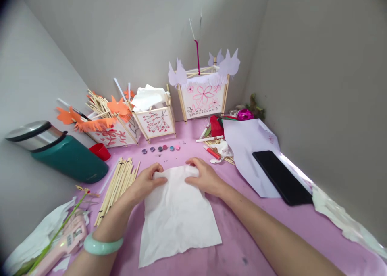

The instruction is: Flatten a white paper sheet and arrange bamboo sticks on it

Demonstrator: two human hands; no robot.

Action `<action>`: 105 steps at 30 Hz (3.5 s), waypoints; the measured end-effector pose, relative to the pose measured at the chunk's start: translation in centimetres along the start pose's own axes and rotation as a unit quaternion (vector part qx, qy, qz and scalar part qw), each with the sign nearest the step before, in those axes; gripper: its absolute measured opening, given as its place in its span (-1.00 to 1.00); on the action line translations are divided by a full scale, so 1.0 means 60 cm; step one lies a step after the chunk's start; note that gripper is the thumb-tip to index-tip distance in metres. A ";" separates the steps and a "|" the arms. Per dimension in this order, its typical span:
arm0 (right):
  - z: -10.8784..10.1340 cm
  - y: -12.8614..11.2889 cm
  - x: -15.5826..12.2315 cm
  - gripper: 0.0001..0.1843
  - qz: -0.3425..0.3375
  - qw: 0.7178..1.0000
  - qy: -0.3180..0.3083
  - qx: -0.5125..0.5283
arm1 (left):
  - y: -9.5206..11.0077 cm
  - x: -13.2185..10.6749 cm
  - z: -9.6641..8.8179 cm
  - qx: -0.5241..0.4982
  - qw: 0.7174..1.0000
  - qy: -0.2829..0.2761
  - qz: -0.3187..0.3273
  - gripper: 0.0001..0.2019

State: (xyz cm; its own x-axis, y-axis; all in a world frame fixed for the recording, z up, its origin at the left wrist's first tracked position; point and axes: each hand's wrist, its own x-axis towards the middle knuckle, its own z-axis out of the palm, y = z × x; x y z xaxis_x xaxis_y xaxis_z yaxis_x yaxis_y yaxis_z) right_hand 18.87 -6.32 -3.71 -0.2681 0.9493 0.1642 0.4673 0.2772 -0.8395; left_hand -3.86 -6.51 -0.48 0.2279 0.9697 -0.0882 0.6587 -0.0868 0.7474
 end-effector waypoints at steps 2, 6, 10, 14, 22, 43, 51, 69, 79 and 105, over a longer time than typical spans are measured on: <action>0.001 0.005 0.007 -0.44 0.034 0.999 0.015 0.032 | -0.001 0.014 0.002 0.061 0.998 0.019 0.004 -0.89; 0.001 0.016 0.016 -0.51 0.011 0.993 0.094 -0.066 | 0.007 0.027 0.007 0.133 0.989 0.067 -0.002 -0.85; 0.008 -0.009 -0.005 -0.56 -0.054 0.951 0.163 -0.258 | 0.020 -0.005 0.035 0.245 0.953 0.162 0.072 -0.60; 0.043 -0.051 -0.053 -0.48 -0.129 0.963 0.077 -0.225 | 0.009 -0.061 0.110 0.298 0.918 0.139 0.220 -0.54; 0.069 -0.013 -0.083 -0.21 -0.122 0.946 -0.098 -0.283 | -0.031 -0.096 0.155 0.406 0.890 0.073 0.196 -0.32; 0.037 0.002 -0.076 -0.25 -0.008 0.930 -0.028 -0.367 | -0.039 -0.092 0.081 0.409 0.908 0.028 0.090 -0.37; 0.060 0.003 -0.030 -0.37 -0.105 0.925 -0.044 -0.362 | -0.009 -0.039 0.086 0.393 0.911 -0.030 0.121 -0.41; 0.003 -0.015 -0.159 -0.78 0.133 0.902 0.032 -0.409 | 0.012 -0.152 0.041 0.294 0.944 0.038 -0.144 -0.81; -0.065 -0.069 -0.039 -0.84 0.089 0.956 0.165 -0.226 | 0.051 -0.045 -0.026 -0.130 0.965 0.220 -0.058 -0.86; -0.008 -0.060 -0.124 -0.75 0.013 0.923 0.096 -0.372 | 0.032 -0.098 0.062 0.338 0.922 0.175 0.071 -0.66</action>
State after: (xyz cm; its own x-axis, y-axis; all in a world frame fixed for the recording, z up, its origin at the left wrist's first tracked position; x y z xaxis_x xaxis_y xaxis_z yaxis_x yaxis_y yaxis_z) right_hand 19.58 -14.32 -1.65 -0.1279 0.9459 0.2982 0.9397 0.2117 -0.2685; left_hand -1.27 -13.24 -0.98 0.1792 0.9415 0.2853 0.9632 -0.2270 0.1442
